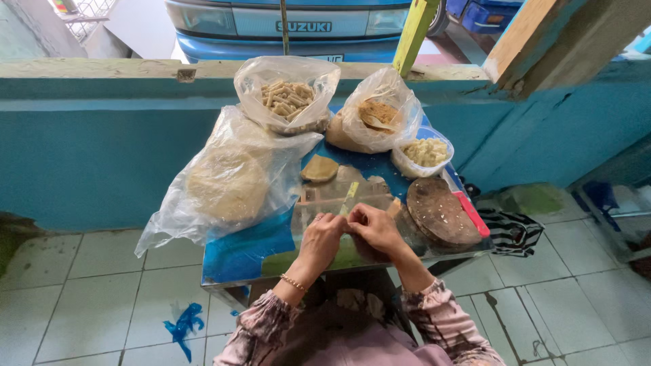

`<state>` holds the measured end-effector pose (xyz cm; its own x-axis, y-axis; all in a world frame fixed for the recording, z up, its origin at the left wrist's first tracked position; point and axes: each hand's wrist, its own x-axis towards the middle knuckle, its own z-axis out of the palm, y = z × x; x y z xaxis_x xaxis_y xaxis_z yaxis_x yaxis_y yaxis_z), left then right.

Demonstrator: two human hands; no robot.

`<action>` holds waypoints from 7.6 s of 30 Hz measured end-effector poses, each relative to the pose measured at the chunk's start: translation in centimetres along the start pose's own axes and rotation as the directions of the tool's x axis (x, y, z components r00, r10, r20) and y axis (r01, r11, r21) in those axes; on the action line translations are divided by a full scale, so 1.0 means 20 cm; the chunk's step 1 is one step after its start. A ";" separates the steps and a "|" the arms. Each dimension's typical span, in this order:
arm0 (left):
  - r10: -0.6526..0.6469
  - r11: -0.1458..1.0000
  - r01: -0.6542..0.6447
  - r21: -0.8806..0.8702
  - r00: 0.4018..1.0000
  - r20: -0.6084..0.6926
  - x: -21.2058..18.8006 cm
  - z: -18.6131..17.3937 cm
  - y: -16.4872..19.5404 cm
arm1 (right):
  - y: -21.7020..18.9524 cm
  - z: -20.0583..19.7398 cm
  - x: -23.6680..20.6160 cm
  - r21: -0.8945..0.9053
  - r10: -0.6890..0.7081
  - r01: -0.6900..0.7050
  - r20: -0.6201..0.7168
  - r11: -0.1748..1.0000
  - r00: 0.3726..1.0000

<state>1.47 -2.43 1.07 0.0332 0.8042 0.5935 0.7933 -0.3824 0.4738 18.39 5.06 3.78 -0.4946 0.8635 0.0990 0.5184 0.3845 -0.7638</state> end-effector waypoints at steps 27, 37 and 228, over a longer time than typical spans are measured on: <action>-0.112 0.985 0.116 -0.126 0.993 0.037 0.05 -0.02 -0.04 | -0.15 0.10 -0.23 -0.847 -0.661 0.290 -0.092 0.445 0.745; -0.309 0.937 0.261 -0.231 0.929 -0.204 0.03 -0.06 -0.01 | -0.05 -0.09 0.40 -0.578 -0.325 0.332 0.120 0.745 0.938; -0.391 0.051 0.345 -0.937 0.870 0.300 0.39 -0.06 -0.38 | 0.00 -0.09 -0.05 0.021 -0.180 0.203 -0.379 0.979 0.908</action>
<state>-4.95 6.16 2.89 -0.0993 0.9857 0.1362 -0.5177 -0.1681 0.8389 20.15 4.71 4.81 -0.2782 0.8380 0.4694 0.3920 0.5452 -0.7410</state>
